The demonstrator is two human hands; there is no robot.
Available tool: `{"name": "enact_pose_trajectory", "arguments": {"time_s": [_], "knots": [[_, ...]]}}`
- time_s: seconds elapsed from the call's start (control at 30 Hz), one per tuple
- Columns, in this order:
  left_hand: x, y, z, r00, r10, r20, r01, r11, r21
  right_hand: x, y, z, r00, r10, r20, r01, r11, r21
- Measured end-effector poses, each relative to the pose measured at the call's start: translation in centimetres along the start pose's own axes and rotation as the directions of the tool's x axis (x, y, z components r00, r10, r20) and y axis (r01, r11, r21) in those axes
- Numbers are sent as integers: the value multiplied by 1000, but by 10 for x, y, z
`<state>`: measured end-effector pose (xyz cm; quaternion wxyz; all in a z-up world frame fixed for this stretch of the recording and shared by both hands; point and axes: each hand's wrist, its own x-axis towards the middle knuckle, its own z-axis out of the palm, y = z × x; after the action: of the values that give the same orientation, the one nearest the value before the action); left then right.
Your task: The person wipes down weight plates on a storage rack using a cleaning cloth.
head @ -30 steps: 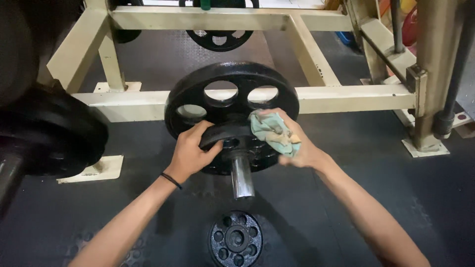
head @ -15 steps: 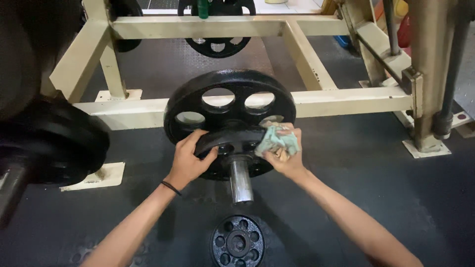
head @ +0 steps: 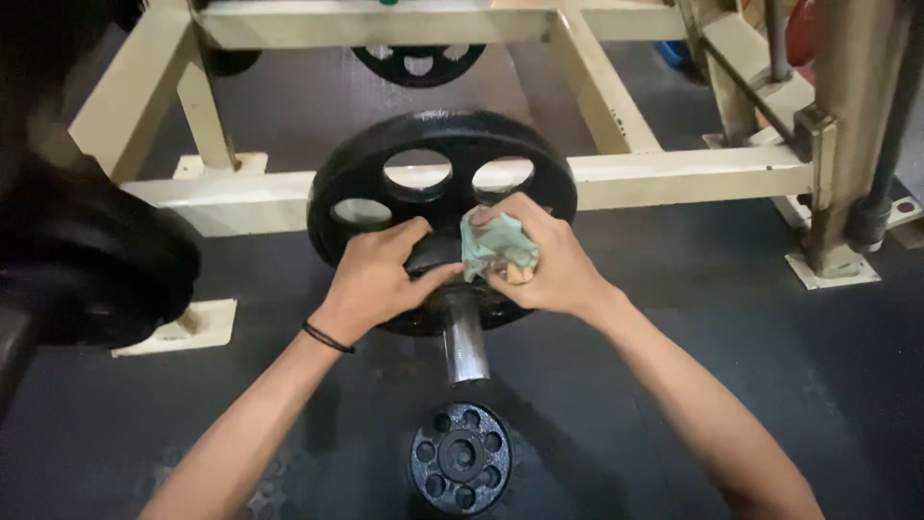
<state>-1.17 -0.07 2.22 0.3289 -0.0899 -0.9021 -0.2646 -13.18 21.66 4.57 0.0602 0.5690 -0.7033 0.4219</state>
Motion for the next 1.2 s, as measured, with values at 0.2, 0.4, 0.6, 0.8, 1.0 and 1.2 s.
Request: {"name": "enact_pose_trajectory", "arguments": {"time_s": [0.2, 0.4, 0.6, 0.8, 1.0, 1.2], "knots": [[-40, -47, 20, 995, -98, -34, 95, 992, -87, -28, 52, 15, 998, 49, -34, -41, 974, 221], [-135, -138, 98, 961, -142, -238, 80, 965, -251, -82, 123, 58, 953, 11, -304, 132, 884, 448], [-140, -134, 91, 931, -294, -216, 225, 929, -294, -108, 143, 65, 950, 87, -299, 17, 944, 329], [-36, -32, 1, 980, -100, -173, 28, 927, -375, -81, 81, 30, 950, -27, -311, 78, 985, 153], [-11, -31, 6, 991, -116, 63, 128, 965, -229, -4, -30, 10, 939, -343, 6, 299, 810, -504], [-20, -40, 15, 973, -204, 109, 213, 974, -76, 16, -34, 28, 955, -292, -48, 229, 832, -505]]}}
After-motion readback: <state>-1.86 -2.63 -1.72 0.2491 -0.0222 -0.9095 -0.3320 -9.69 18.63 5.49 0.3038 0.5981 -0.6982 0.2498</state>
